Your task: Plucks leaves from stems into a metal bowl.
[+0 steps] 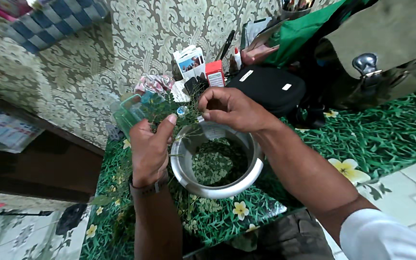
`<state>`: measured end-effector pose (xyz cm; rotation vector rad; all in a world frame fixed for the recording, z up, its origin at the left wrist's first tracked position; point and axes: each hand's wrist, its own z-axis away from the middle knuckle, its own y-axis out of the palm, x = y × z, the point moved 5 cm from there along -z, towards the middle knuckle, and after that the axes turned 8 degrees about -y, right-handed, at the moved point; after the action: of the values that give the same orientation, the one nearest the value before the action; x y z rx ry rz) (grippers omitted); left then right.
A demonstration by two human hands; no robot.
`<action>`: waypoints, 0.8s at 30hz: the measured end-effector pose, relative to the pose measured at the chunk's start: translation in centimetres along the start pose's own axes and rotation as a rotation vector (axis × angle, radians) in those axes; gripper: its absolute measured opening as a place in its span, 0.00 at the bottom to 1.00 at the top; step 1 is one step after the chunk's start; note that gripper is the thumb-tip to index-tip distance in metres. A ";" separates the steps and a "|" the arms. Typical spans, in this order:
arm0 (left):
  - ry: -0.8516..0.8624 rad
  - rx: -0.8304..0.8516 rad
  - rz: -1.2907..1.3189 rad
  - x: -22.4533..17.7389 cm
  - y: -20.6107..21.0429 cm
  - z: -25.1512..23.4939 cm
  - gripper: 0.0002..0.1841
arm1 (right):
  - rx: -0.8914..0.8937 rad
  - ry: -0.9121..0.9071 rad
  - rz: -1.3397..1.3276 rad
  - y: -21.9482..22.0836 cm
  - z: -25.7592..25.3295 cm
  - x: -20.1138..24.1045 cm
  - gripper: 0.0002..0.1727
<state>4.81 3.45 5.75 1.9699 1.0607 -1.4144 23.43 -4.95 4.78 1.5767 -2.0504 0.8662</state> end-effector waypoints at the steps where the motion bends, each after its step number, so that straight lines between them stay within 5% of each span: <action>1: -0.002 -0.009 0.007 0.0 0.1 0.0 0.03 | -0.001 -0.010 0.013 0.0 0.0 0.0 0.06; 24: -0.001 -0.105 0.019 0.2 0.5 0.1 0.03 | -0.062 -0.008 -0.046 0.5 -0.1 0.0 0.06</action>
<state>5.20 3.09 5.48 1.8992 1.0908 -1.3226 22.98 -4.83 4.74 1.5902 -2.0184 0.7735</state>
